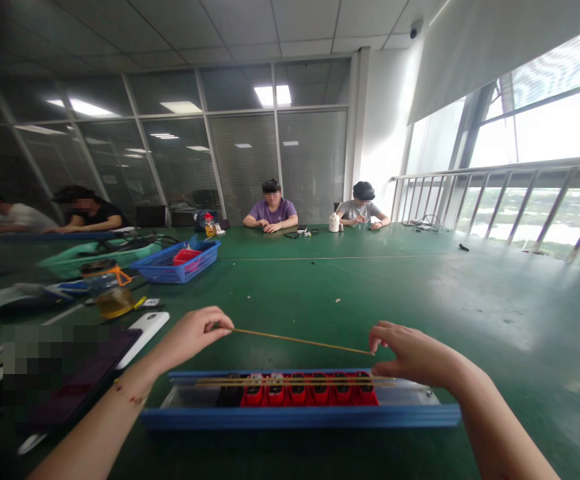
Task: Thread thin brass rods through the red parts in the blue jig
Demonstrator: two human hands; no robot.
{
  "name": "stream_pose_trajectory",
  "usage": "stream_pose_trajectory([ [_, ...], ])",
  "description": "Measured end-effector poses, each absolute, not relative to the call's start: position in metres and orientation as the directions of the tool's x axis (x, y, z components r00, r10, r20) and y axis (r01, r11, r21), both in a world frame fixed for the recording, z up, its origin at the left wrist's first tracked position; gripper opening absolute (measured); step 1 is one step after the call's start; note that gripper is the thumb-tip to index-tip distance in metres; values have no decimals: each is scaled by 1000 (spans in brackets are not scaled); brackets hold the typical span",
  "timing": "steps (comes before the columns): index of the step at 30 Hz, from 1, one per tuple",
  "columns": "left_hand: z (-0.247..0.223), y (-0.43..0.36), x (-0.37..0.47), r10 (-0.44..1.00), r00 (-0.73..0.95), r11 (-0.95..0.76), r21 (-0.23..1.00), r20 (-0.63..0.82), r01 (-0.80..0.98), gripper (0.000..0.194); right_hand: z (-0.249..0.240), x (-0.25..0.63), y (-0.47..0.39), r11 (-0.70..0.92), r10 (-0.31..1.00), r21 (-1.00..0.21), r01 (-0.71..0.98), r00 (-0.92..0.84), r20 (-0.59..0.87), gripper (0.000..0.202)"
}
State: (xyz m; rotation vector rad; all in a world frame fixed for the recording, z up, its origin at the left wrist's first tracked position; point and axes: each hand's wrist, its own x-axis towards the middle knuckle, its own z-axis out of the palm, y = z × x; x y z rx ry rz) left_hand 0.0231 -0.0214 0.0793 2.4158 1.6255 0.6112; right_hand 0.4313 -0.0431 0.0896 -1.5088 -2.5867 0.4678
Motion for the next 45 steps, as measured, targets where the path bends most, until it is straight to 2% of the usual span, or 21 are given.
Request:
stream_pose_trajectory([
  [5, 49, -7, 28, 931, 331, -365, 333, 155, 870, 17, 92, 428, -47, 436, 886, -285, 853, -463, -29, 46],
  [9, 32, -1, 30, 943, 319, -332, 305, 94, 892, 16, 93, 421, -51, 470, 842, -318, 823, -526, -119, 38],
  [14, 21, 0, 30, 956, 290, -289, 277, 37, 916, 16, 90, 412, -51, 500, 820, -297, 814, -555, -141, 28],
  [19, 17, 1, 29, 954, 298, -288, 271, 4, 919, 16, 85, 409, -48, 479, 808, -313, 820, -551, -206, 24],
  [26, 16, 0, 31, 952, 305, -303, 279, 35, 911, 18, 80, 410, -45, 486, 833, -233, 842, -527, -168, 25],
  [33, 15, -1, 32, 953, 303, -295, 296, 20, 909, 19, 83, 408, -45, 510, 798, -303, 805, -574, -182, 25],
  [41, 8, 3, 27, 941, 336, -327, 318, 29, 890, 18, 91, 415, -47, 543, 776, -358, 760, -616, -131, 34],
  [45, 7, 4, 26, 941, 335, -331, 315, 42, 889, 17, 101, 415, -51, 484, 791, -481, 731, -601, -116, 40],
])
